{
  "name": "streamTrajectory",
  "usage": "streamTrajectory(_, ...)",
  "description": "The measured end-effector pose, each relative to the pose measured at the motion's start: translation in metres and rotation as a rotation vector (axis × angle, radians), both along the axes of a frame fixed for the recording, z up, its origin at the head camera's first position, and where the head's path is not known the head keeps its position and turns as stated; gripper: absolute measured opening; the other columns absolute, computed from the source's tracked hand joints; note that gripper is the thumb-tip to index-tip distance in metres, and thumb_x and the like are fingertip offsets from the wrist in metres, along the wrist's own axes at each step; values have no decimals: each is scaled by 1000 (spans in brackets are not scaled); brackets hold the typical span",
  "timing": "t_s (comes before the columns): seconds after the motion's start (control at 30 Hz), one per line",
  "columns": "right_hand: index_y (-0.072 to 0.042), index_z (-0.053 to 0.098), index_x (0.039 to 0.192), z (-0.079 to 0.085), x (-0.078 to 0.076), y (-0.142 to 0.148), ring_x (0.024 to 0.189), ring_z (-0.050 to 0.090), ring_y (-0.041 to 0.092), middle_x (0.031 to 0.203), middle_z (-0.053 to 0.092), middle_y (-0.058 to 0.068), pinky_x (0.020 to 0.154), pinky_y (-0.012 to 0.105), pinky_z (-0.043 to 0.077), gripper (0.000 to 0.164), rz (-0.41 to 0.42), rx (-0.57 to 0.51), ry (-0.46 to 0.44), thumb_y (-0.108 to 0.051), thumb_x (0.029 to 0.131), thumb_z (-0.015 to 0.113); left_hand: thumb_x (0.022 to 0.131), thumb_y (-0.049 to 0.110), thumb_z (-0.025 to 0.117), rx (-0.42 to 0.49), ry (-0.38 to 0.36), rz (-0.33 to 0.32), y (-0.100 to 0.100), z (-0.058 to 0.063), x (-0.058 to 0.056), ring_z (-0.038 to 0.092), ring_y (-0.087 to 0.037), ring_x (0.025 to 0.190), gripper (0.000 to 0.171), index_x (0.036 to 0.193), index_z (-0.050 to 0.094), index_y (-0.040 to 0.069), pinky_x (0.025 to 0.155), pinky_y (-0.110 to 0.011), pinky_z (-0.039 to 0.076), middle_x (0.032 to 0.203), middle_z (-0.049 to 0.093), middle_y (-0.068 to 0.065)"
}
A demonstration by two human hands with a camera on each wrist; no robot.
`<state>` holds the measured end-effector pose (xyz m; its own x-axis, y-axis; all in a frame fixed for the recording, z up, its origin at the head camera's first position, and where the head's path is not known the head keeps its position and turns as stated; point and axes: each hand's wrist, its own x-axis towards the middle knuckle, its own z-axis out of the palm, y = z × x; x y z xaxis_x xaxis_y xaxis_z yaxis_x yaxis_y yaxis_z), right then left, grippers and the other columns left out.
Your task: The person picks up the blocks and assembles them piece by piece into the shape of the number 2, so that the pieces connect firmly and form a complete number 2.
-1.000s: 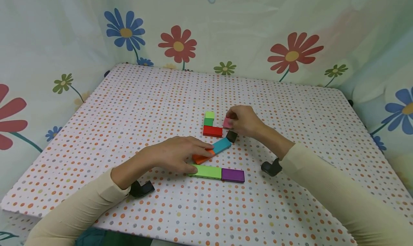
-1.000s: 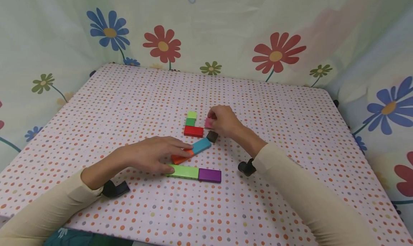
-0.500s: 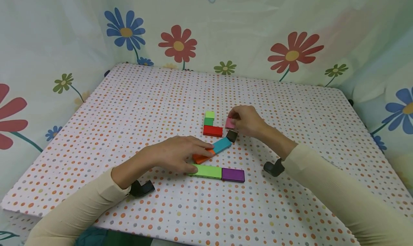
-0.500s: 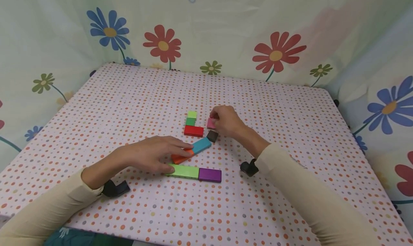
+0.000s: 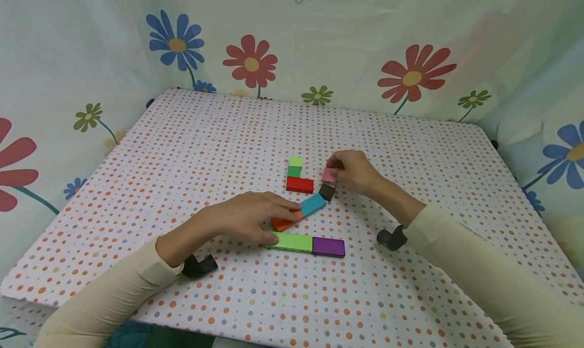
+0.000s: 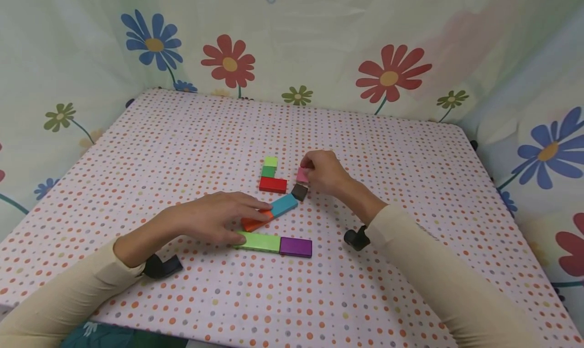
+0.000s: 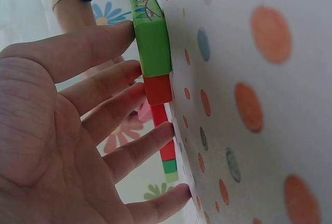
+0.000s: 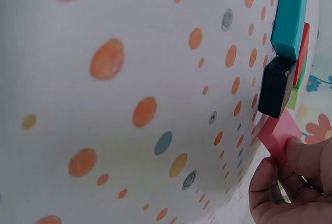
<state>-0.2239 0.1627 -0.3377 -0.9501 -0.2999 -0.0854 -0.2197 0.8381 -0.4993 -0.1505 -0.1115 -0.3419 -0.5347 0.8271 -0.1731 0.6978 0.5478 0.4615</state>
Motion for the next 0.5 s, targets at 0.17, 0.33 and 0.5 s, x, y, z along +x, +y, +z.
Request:
streamTrajectory(0.17,2,67,114,-1,1,2,95,57,29,106,66,16,84,38,50,17,-2,-8,-16,-3,101,58,90,23,73,-2,3,0,0,0,0,33,-16,148,60,147,56,29,118,-48,30,159,41,12)
streamTrajectory(0.33,3,67,114,-2,2,5,96,57,29,106,67,16,85,39,49,17,2,-20,-20,-3,101,58,90,23,73,-4,1,2,0,0,0,33,-15,148,59,147,56,29,118,-48,30,159,40,12)
streamTrajectory(0.5,3,67,114,-3,4,8,97,58,29,107,67,16,86,40,49,17,11,-37,-17,-3,101,57,90,23,72,-2,-2,-3,0,0,0,33,-16,148,59,147,56,29,118,-48,31,159,40,11)
